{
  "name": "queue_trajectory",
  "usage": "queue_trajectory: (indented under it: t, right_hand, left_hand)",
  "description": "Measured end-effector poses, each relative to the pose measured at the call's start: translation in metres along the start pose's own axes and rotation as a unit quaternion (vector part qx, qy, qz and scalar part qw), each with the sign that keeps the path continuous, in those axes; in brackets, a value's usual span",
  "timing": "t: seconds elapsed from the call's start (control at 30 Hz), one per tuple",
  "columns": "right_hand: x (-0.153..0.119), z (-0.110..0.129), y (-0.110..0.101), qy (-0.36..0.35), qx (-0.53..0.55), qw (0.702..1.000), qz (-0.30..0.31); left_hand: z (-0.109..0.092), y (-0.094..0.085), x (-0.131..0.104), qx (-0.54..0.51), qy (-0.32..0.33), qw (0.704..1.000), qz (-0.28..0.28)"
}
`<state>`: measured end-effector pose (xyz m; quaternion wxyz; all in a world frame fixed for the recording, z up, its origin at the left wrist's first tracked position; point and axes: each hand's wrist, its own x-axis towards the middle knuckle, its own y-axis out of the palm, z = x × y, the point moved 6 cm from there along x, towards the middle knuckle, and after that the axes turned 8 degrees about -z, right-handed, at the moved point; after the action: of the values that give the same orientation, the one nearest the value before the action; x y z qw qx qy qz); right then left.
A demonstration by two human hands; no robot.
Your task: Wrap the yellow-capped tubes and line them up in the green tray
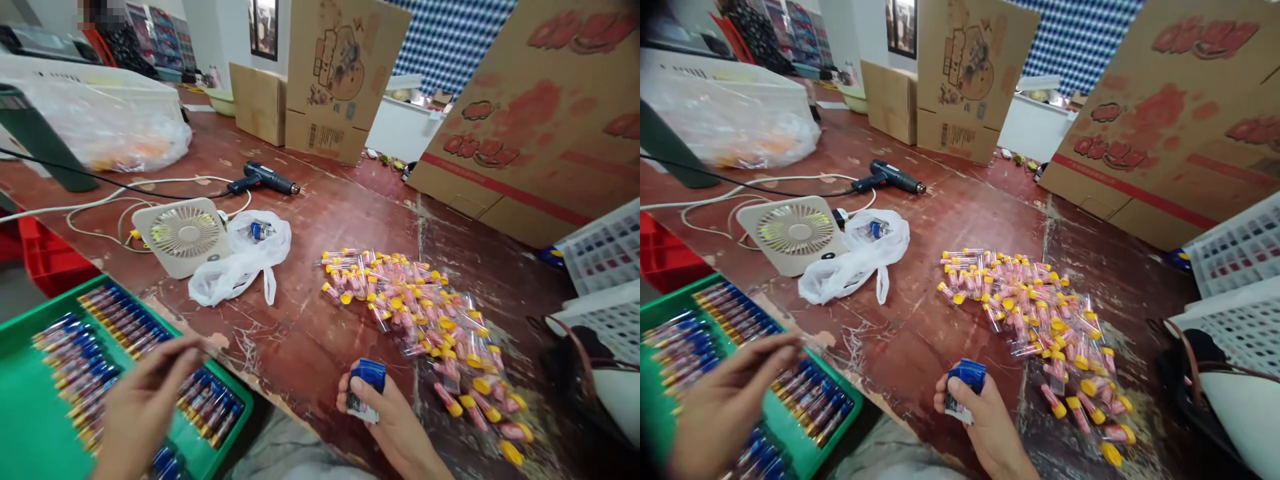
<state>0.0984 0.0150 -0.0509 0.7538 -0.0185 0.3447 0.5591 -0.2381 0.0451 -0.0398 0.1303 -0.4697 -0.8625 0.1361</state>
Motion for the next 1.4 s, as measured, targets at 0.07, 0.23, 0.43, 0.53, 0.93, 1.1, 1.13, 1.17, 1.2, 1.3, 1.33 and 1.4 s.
queue_trajectory:
  t: [0.07,0.23,0.43,0.53,0.93,1.1,1.13,1.17,1.2,1.3,1.33,1.4]
  right_hand:
    - [-0.002,0.001,-0.007,-0.007,0.037,0.999,0.007]
    - [0.000,0.005,-0.026,-0.032,0.080,0.996,-0.013]
    - [-0.004,0.015,-0.035,-0.046,0.097,0.994,-0.023]
    - [-0.006,0.019,-0.038,-0.057,0.099,0.993,-0.016]
    - [0.002,0.017,-0.060,-0.040,0.109,0.992,-0.040]
    - [0.004,0.023,-0.054,-0.060,0.139,0.988,-0.029]
    - [0.005,0.023,-0.053,-0.052,0.143,0.988,-0.015]
    - [0.005,0.022,-0.051,-0.040,0.144,0.989,-0.006]
    - [0.006,0.021,-0.051,-0.031,0.141,0.989,-0.003]
    - [0.009,0.018,-0.054,-0.033,0.091,0.995,-0.015]
    - [0.011,0.017,-0.055,-0.044,0.065,0.997,-0.017]
    - [0.014,0.018,-0.057,-0.060,0.024,0.998,-0.020]
  left_hand:
    - [-0.034,0.055,-0.047,-0.065,-0.013,0.988,0.142]
    - [-0.085,0.148,-0.131,-0.118,-0.022,0.931,0.345]
    - [-0.096,0.186,-0.156,-0.136,-0.073,0.925,0.348]
    - [-0.098,0.193,-0.156,-0.142,-0.103,0.917,0.358]
    - [-0.115,0.198,-0.158,-0.075,-0.027,0.901,0.426]
    - [-0.111,0.197,-0.148,-0.156,-0.100,0.898,0.400]
    - [-0.109,0.197,-0.147,-0.161,-0.107,0.897,0.397]
    - [-0.107,0.198,-0.146,-0.162,-0.110,0.898,0.394]
    - [-0.106,0.198,-0.146,-0.159,-0.110,0.899,0.393]
    - [-0.104,0.200,-0.148,-0.139,-0.089,0.897,0.410]
    - [-0.105,0.201,-0.146,-0.122,-0.072,0.894,0.425]
    - [-0.110,0.202,-0.134,-0.064,-0.005,0.897,0.438]
